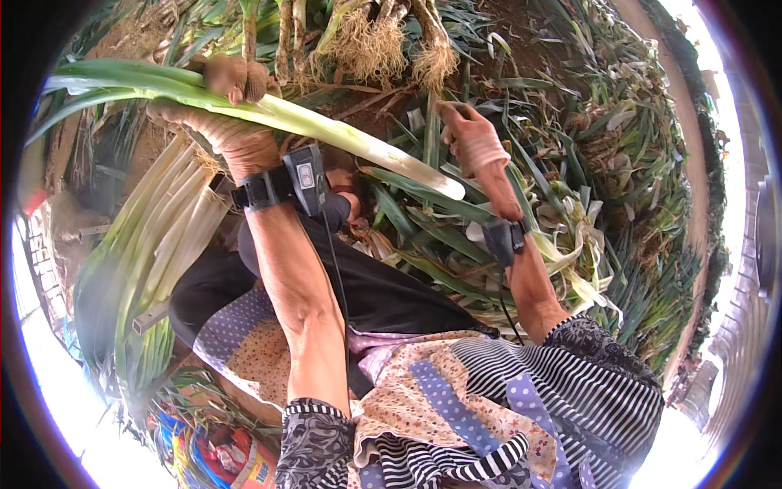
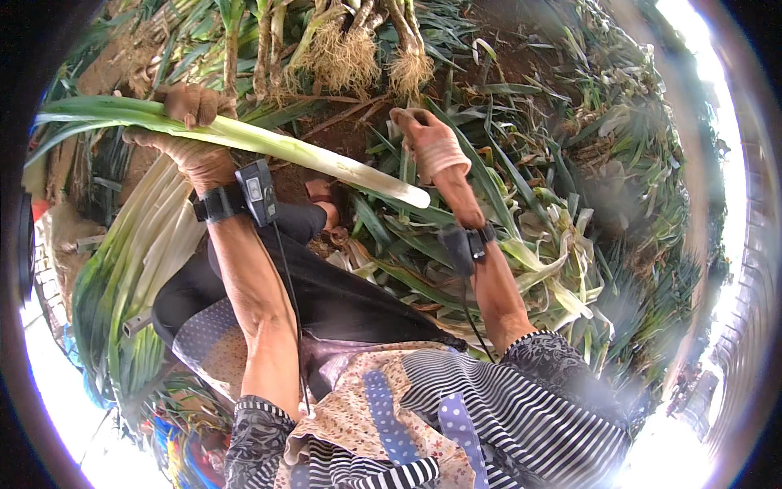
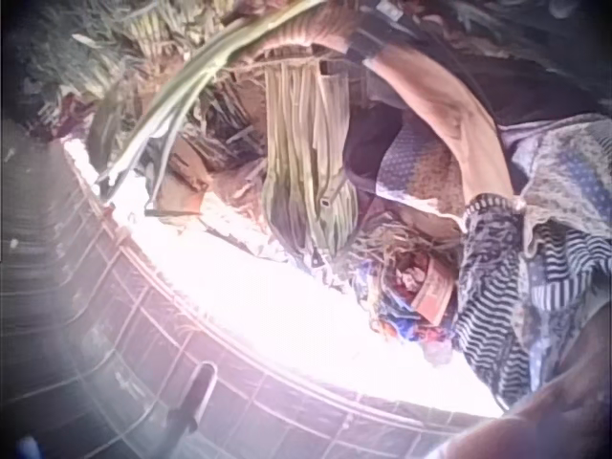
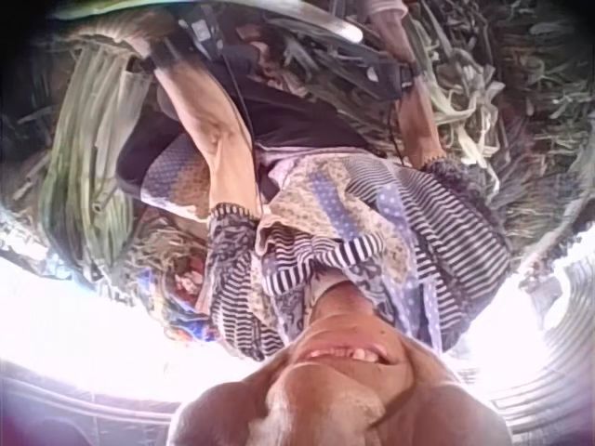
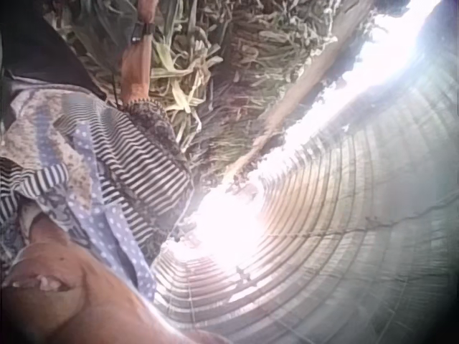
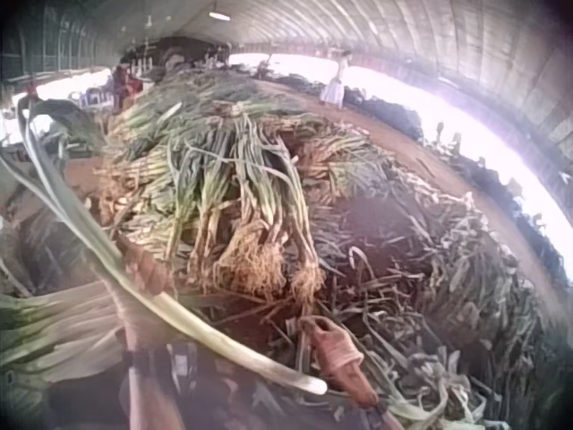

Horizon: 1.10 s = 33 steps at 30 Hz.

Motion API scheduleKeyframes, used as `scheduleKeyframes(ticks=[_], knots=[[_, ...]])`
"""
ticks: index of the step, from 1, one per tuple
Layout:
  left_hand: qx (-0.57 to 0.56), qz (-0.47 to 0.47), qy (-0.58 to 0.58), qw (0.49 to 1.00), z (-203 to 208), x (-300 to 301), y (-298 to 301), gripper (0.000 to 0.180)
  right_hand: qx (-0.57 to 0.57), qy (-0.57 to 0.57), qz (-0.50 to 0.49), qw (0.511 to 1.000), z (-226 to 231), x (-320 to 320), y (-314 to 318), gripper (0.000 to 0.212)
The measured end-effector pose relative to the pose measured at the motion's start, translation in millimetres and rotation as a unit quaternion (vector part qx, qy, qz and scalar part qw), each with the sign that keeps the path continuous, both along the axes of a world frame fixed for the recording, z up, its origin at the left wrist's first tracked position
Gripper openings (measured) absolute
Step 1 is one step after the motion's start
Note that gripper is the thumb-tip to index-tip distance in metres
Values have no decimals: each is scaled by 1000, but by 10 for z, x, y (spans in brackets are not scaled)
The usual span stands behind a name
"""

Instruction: The person is stripping the outer leaves of harvested leeks and organizing them into clean bundles.

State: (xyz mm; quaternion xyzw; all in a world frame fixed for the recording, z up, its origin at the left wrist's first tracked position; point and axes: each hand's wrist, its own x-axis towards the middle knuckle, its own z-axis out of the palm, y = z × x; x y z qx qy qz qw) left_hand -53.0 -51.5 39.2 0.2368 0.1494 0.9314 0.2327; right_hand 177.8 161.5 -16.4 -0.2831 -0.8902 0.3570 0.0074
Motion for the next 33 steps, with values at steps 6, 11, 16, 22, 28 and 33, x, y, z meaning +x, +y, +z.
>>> scheduleKeyframes(ticks=[6,11,16,22,28,33], knots=[[-14,18,17,1000,39,46,87,66,172,199,255,931,416,97,-326,30],[-5,-3,-2,1000,17,115,200,67,154,193,268,931,272,-180,-509,20],[-14,9,-14,1000,-6,77,131,70,-71,121,41,989,267,-144,-506,18],[-90,143,-132,977,185,257,224,70,-266,154,-92,947,187,28,-370,34],[19,4,-37,999,49,77,152,69,-320,229,61,917,424,-108,-456,48],[-83,139,-146,976,152,247,228,70,-140,78,127,979,467,-188,-633,49]])
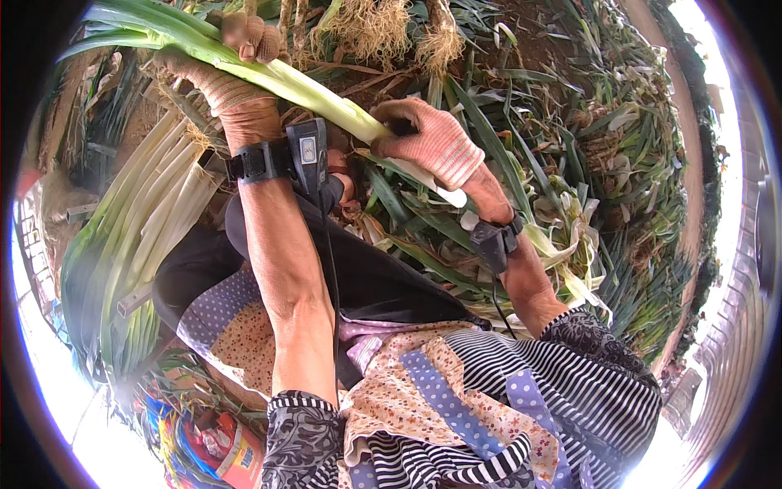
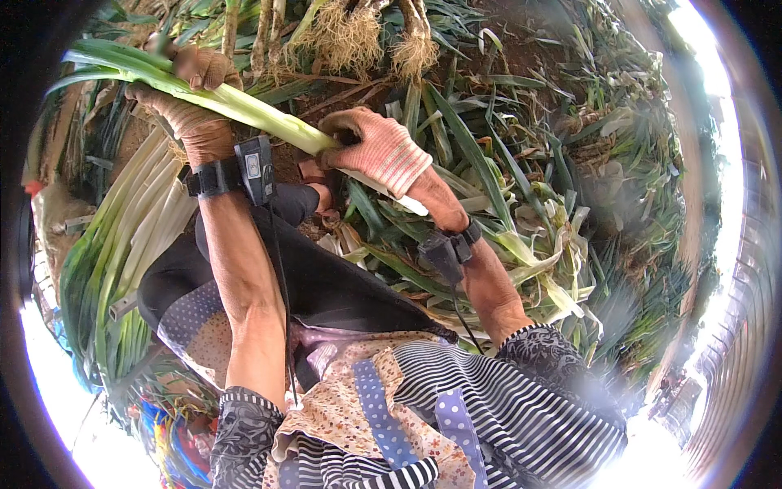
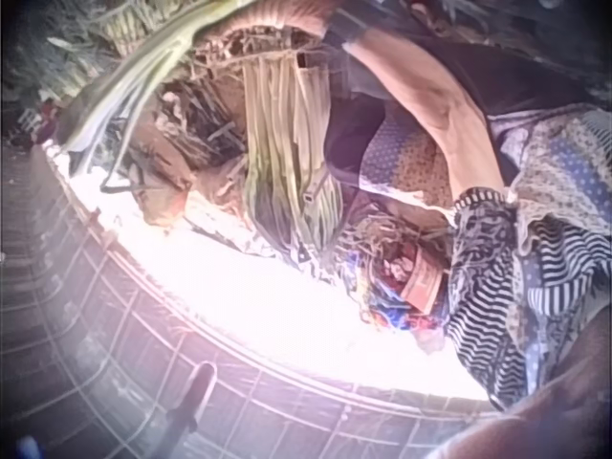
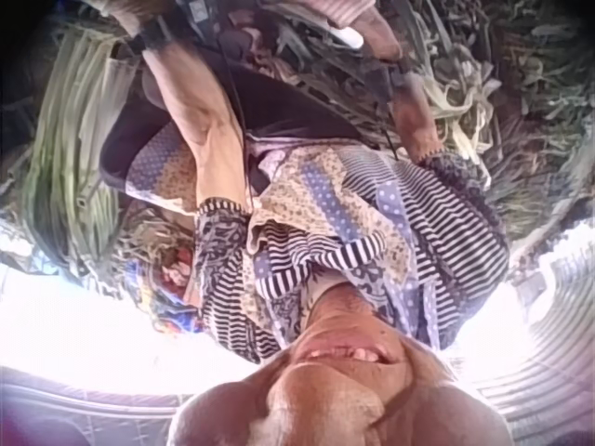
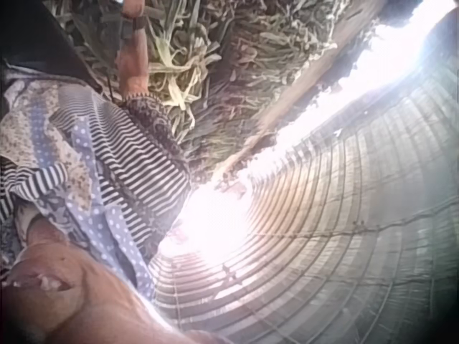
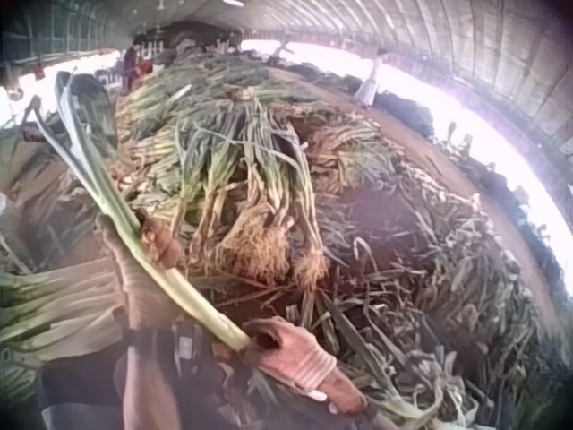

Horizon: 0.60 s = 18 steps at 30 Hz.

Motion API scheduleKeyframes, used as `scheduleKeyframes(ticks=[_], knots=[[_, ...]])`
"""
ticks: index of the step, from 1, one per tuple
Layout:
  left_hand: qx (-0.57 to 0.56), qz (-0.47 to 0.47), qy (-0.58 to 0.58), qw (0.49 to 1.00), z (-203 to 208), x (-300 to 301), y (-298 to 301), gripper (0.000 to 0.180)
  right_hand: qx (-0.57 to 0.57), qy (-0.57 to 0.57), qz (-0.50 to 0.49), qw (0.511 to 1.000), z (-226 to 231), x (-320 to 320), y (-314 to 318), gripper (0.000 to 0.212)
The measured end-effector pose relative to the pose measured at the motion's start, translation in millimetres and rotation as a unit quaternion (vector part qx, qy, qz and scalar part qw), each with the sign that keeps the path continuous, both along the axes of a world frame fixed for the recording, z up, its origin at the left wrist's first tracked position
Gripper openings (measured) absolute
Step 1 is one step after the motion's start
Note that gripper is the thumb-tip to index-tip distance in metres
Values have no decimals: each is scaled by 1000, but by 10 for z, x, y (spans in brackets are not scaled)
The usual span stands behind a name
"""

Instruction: The person is stripping the outer leaves of harvested leeks and organizing them into clean bundles.

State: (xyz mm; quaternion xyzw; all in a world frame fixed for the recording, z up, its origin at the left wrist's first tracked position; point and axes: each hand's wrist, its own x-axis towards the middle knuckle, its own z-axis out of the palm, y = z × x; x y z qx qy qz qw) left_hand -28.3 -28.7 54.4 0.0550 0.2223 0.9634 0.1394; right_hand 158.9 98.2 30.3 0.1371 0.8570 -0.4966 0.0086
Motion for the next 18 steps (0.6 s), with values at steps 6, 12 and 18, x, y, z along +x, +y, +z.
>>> scheduleKeyframes(ticks=[6,12,18], knots=[[120,-205,96,966,-171,-256,-150,79,-149,-10,-87,985,-108,115,90,33],[-15,-136,114,984,-170,-258,-209,79,-303,-5,-258,917,-398,603,389,12],[-90,-113,100,984,-159,-429,-217,82,-25,-110,-188,976,-887,1560,721,21]])
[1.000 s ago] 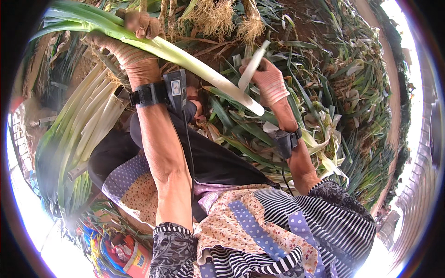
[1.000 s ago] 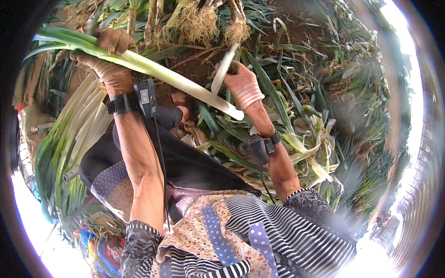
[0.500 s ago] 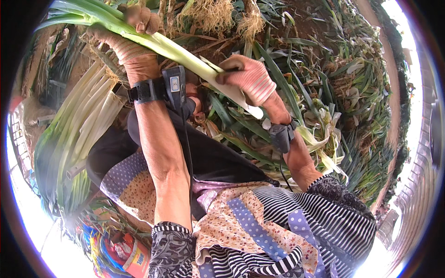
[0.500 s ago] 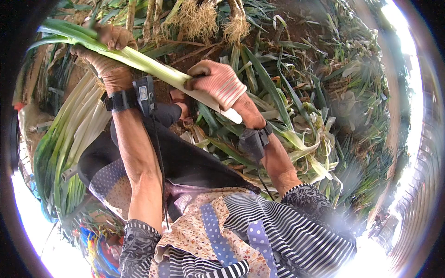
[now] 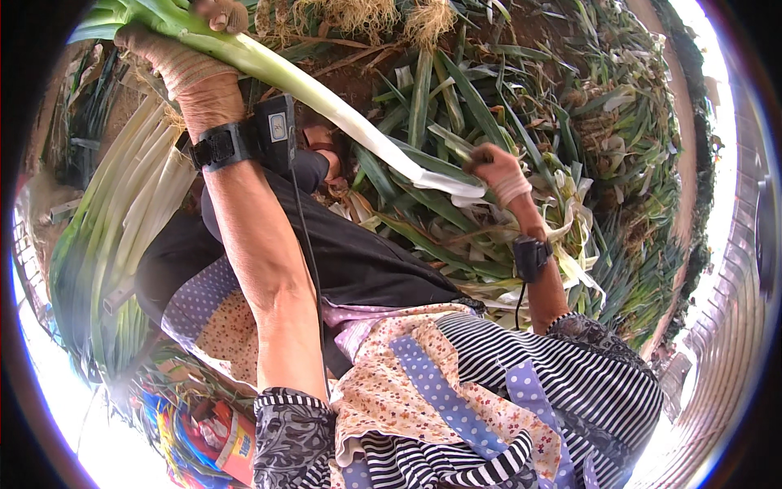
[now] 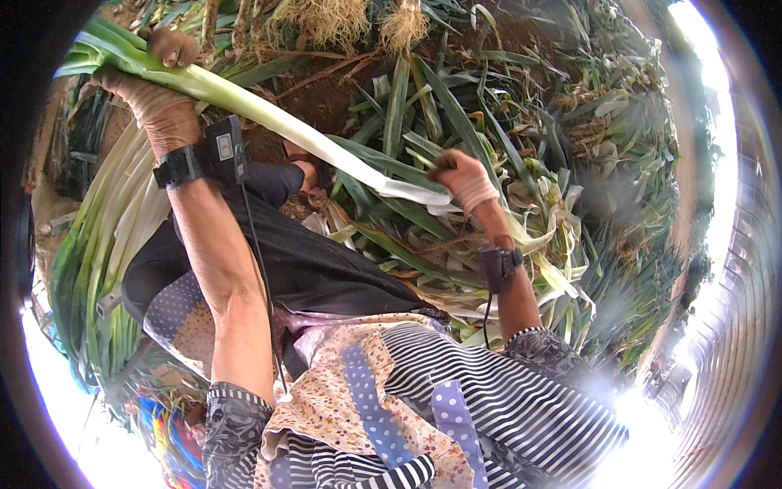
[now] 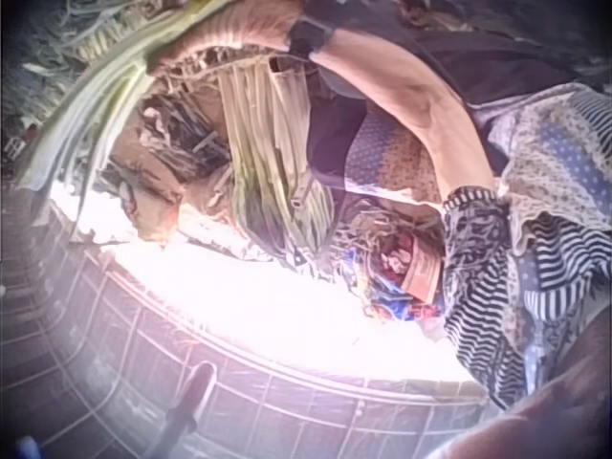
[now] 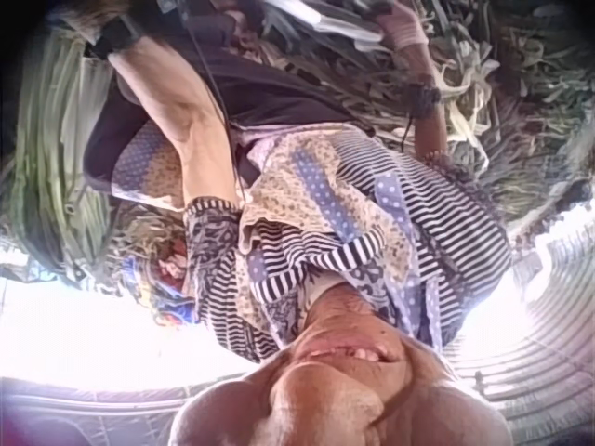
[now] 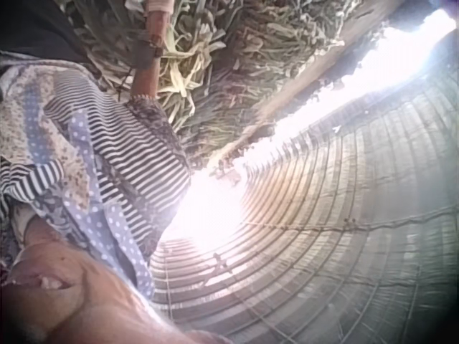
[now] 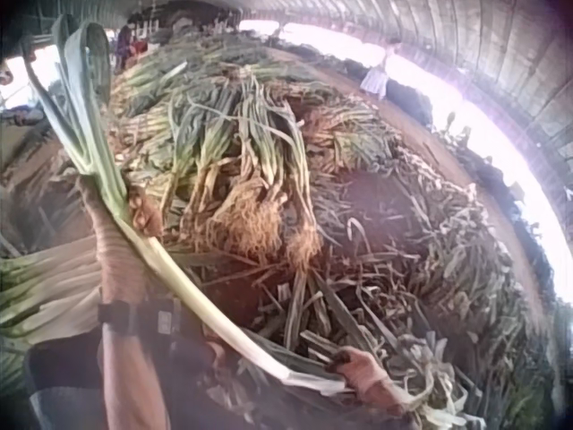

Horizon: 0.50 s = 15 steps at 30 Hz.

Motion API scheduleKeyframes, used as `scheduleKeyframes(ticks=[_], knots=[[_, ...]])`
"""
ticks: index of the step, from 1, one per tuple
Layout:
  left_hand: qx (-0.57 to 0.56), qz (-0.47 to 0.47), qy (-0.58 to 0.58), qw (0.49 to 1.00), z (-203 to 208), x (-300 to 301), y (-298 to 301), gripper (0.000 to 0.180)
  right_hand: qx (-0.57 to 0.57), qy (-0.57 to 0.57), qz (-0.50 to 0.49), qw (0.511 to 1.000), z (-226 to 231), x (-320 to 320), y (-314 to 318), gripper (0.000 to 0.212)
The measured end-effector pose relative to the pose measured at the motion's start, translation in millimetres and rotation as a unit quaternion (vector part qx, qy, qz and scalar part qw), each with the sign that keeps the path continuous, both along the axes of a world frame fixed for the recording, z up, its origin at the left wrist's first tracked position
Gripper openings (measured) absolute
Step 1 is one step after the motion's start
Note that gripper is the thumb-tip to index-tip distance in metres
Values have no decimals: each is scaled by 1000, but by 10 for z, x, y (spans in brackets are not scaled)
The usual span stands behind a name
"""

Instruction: The person is stripping the outer leaves of harvested leeks and organizing them into clean bundles.

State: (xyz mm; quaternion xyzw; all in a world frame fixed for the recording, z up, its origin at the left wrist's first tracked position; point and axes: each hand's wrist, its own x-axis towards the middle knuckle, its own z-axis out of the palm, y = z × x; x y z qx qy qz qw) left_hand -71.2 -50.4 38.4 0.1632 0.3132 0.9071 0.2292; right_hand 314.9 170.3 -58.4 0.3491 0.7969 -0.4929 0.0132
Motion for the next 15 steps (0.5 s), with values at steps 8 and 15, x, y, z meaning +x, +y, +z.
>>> scheduleKeyframes(ticks=[8,15], knots=[[-107,184,-97,972,43,9,41,72,298,-313,110,895,-93,465,-98,43],[-136,304,-144,932,134,329,204,51,283,-17,103,954,378,-538,-604,67]])
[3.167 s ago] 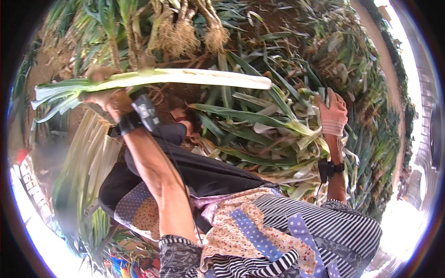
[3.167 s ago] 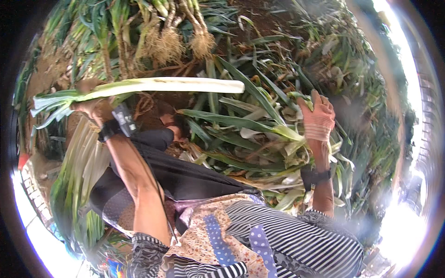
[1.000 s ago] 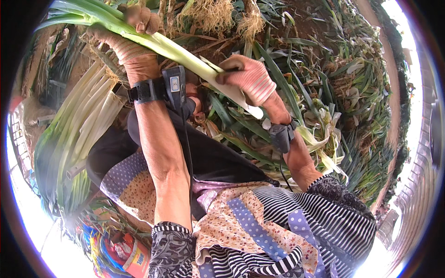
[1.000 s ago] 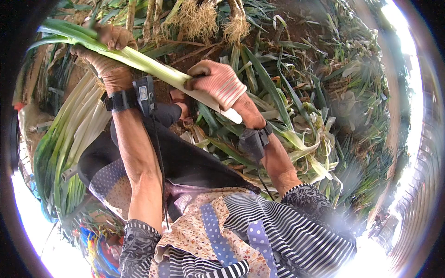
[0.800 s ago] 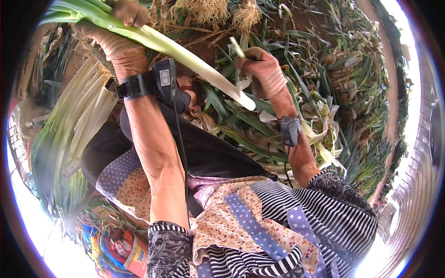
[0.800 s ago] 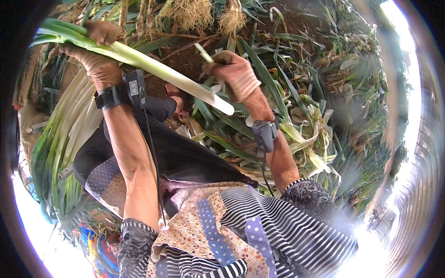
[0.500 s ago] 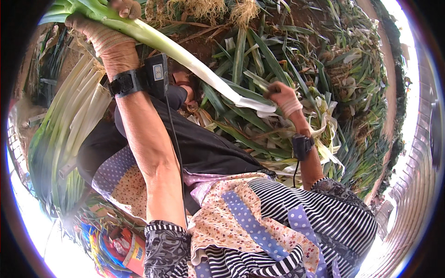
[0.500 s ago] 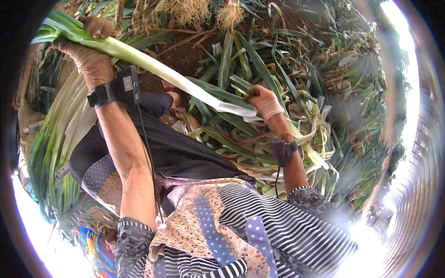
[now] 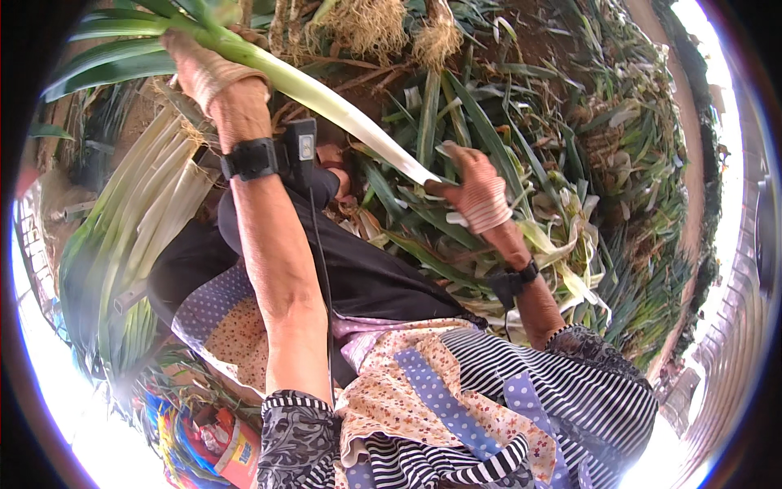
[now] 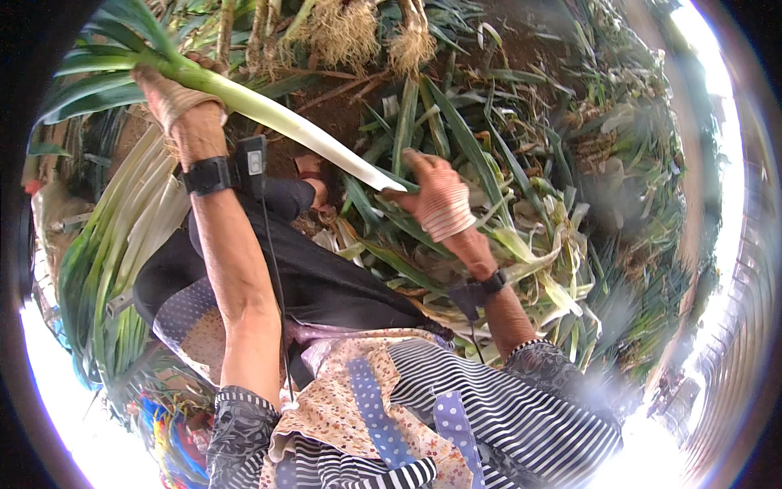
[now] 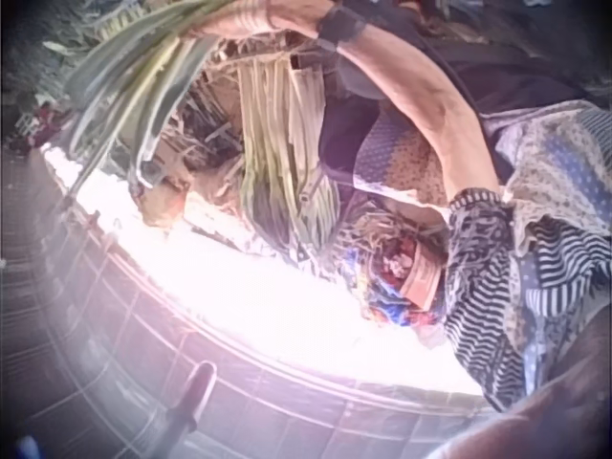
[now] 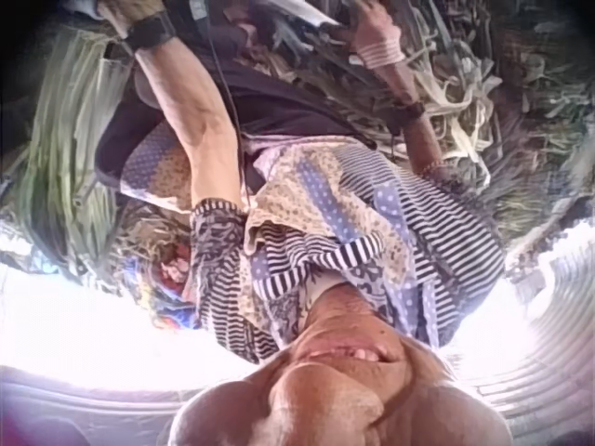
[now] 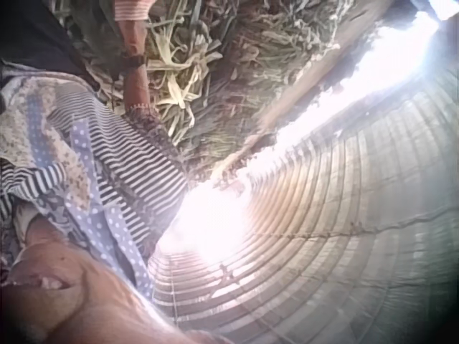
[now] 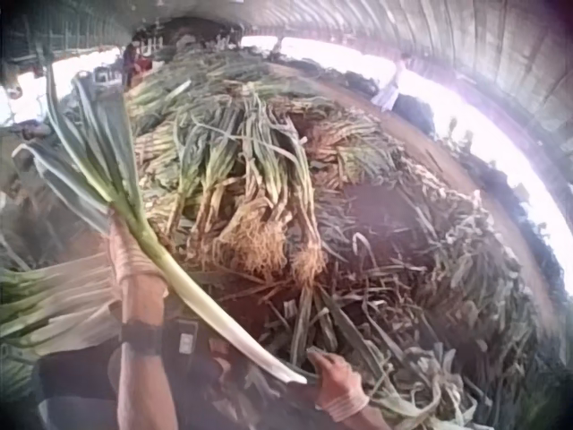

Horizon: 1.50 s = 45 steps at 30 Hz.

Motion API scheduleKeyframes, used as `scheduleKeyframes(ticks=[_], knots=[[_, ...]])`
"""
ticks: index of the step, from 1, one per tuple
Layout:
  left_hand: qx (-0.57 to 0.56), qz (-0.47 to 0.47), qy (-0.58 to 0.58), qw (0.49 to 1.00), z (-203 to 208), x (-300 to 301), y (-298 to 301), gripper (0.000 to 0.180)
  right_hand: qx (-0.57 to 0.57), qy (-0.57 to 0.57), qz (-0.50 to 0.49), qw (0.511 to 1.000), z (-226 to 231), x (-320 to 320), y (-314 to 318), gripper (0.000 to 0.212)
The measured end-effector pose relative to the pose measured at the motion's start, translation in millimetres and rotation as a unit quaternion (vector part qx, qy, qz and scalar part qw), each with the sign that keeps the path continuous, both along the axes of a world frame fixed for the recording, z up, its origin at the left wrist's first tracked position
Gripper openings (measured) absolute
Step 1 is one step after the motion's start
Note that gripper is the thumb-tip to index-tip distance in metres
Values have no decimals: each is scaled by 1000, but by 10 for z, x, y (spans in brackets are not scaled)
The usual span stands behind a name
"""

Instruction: The person is stripping the outer leaves of harvested leeks and organizing them into clean bundles.

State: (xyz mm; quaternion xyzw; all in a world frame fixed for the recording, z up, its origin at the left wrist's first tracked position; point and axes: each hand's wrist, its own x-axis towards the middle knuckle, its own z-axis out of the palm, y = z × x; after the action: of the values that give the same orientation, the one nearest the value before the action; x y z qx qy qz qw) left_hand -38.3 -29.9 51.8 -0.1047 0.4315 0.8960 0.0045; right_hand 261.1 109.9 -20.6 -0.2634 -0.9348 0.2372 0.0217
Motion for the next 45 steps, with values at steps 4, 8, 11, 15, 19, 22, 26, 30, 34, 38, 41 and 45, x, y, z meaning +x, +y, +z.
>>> scheduleKeyframes(ticks=[4,8,11,15,19,22,26,30,34,38,41,45], knots=[[67,-12,-47,997,-68,23,63,44,21,-1,16,1000,-62,-323,-182,68],[141,-40,-41,988,-122,-38,17,45,-13,-1,-24,1000,-120,-314,-193,53],[192,-78,-31,978,-2,7,18,49,-23,10,-16,1000,64,-175,-208,56],[259,-114,51,958,69,-58,-173,67,-53,2,-8,999,246,-139,-316,63],[317,-94,81,940,204,-27,-391,75,-25,-12,4,1000,347,-145,-333,66],[333,-79,122,932,180,-87,-789,74,72,29,97,992,364,-227,-360,68],[316,-27,154,936,502,-138,-1416,70,36,74,148,986,489,-543,-431,65],[192,65,184,962,875,-245,-2320,65,244,175,330,895,547,-1260,-644,48],[149,177,146,962,1284,-171,-3254,60,153,222,342,900,669,-2207,-1218,57],[146,268,158,939,1230,-364,-4200,57,108,186,409,887,531,-3106,-1800,52],[106,288,140,941,764,-415,-4876,41,111,191,469,855,264,-3609,-2201,55],[6,437,-165,884,162,-333,-5044,41,119,51,522,843,-165,-4027,-2376,38]])
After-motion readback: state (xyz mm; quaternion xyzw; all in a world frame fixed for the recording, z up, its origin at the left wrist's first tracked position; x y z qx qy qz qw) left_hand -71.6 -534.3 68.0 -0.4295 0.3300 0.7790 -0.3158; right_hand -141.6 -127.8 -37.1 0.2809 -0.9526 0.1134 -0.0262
